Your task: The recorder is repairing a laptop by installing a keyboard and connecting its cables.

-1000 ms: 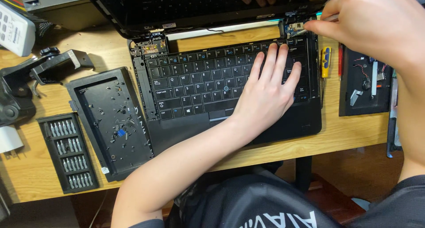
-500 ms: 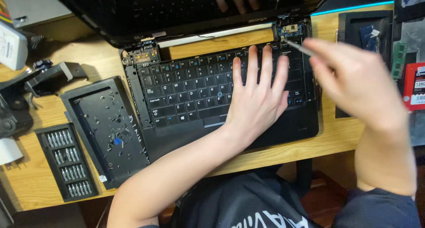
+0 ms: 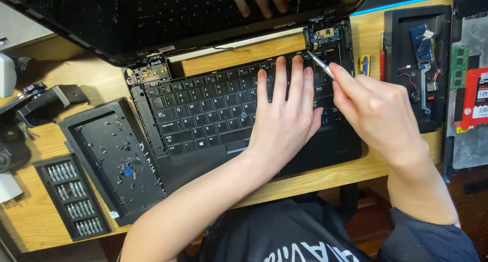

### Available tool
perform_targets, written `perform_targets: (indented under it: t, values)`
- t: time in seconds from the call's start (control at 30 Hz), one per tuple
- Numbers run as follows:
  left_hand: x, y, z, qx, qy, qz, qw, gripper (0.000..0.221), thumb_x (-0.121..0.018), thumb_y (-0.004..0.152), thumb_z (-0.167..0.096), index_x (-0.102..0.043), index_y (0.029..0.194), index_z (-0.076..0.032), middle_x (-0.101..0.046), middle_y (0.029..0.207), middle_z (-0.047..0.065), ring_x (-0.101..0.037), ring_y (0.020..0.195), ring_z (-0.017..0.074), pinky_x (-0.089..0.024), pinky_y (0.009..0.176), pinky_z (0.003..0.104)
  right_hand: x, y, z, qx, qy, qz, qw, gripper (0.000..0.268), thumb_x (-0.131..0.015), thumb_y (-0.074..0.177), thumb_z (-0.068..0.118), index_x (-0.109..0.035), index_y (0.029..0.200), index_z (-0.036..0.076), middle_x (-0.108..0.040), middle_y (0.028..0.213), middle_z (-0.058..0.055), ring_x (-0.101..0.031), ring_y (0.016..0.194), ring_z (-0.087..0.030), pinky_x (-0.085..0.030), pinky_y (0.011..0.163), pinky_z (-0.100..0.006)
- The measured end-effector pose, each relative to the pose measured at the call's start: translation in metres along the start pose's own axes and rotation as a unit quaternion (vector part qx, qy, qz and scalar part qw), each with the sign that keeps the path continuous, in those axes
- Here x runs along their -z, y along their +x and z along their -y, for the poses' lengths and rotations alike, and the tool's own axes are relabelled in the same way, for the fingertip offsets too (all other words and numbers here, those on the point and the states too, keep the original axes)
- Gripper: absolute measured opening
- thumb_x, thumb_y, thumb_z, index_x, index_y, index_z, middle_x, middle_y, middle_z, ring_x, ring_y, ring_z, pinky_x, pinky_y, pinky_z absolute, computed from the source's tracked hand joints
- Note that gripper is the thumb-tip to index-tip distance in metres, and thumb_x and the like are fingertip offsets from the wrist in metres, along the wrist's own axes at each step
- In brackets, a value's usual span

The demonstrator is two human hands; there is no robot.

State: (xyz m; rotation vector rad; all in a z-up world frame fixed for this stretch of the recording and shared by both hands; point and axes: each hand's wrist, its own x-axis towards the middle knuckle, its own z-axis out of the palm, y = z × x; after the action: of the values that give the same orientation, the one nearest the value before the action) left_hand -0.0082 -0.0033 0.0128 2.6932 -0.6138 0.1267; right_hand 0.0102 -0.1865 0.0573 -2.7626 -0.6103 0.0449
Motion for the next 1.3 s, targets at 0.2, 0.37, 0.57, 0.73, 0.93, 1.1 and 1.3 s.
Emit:
perform_targets:
  t: [0.2,0.37,0.57,0.73,0.93,1.1,1.3]
  values:
    - [0.007,0.004,0.007,-0.01,-0.025,0.008,1.0,0.074,-0.075,0.088,-0.043,-0.059,0.14,0.007,-0.049,0.149,0.026,-0.047,0.139,0.0428,-0.04,0.114,0.06,-0.003,0.0,0.004,-0.012,-0.019,0.015,1.0,0.032,-0.072,0.101,0.007,-0.069,0.133,0.001,-0.063,0.078,-0.015,-0.064,0.067,-0.031,-0.051,0.061,-0.042]
    - [0.008,0.008,0.013,-0.014,-0.034,0.0,0.999,0.068,-0.074,0.088,-0.038,-0.06,0.138,0.006,-0.053,0.147,0.024,-0.051,0.135,0.041,-0.044,0.111,0.056,-0.009,-0.003,0.008,-0.032,-0.042,0.018,0.998,0.033,-0.071,0.102,0.01,-0.069,0.134,0.003,-0.064,0.076,-0.014,-0.064,0.064,-0.03,-0.052,0.06,-0.041]
    - [0.0,0.013,0.044,-0.034,-0.06,0.023,0.997,0.035,-0.067,0.098,-0.011,-0.065,0.131,0.0,-0.058,0.147,0.015,-0.056,0.135,0.0306,-0.05,0.106,0.046,-0.022,-0.012,0.013,-0.043,-0.05,0.004,0.998,0.036,-0.07,0.104,0.012,-0.066,0.139,0.005,-0.066,0.076,-0.012,-0.066,0.065,-0.029,-0.053,0.06,-0.041]
    - [0.008,0.028,0.053,-0.044,-0.103,-0.063,0.992,0.034,-0.068,0.084,-0.006,-0.071,0.117,-0.007,-0.07,0.118,0.007,-0.066,0.113,0.0317,-0.053,0.097,0.045,-0.022,-0.014,0.014,-0.026,-0.051,0.01,0.998,0.043,-0.068,0.102,0.013,-0.062,0.144,0.006,-0.066,0.074,-0.012,-0.066,0.063,-0.029,-0.052,0.059,-0.042]
    - [-0.004,0.033,0.074,0.106,-0.203,-0.043,0.973,0.014,-0.069,0.095,-0.01,-0.077,0.1,-0.001,-0.07,0.095,0.019,-0.064,0.093,0.0362,-0.05,0.084,0.046,-0.026,-0.015,0.012,-0.026,-0.066,0.033,0.997,0.046,-0.066,0.103,0.016,-0.058,0.148,0.007,-0.065,0.071,-0.012,-0.064,0.059,-0.031,-0.051,0.054,-0.043]
    - [-0.01,0.034,0.073,0.11,-0.204,-0.069,0.97,0.013,-0.069,0.093,-0.009,-0.077,0.097,0.0,-0.069,0.095,0.02,-0.063,0.093,0.0375,-0.051,0.086,0.047,-0.028,-0.016,0.01,-0.022,-0.061,0.026,0.998,0.045,-0.066,0.104,0.016,-0.058,0.147,0.006,-0.067,0.072,-0.012,-0.065,0.06,-0.032,-0.051,0.054,-0.044]
    - [0.008,0.015,0.09,0.036,-0.177,-0.075,0.981,0.013,-0.067,0.1,-0.008,-0.074,0.1,0.003,-0.067,0.102,0.02,-0.063,0.099,0.037,-0.052,0.09,0.047,-0.01,-0.026,0.015,-0.012,-0.017,-0.026,0.999,0.034,-0.065,0.104,0.009,-0.062,0.138,0.007,-0.07,0.088,-0.014,-0.068,0.07,-0.032,-0.054,0.063,-0.043]
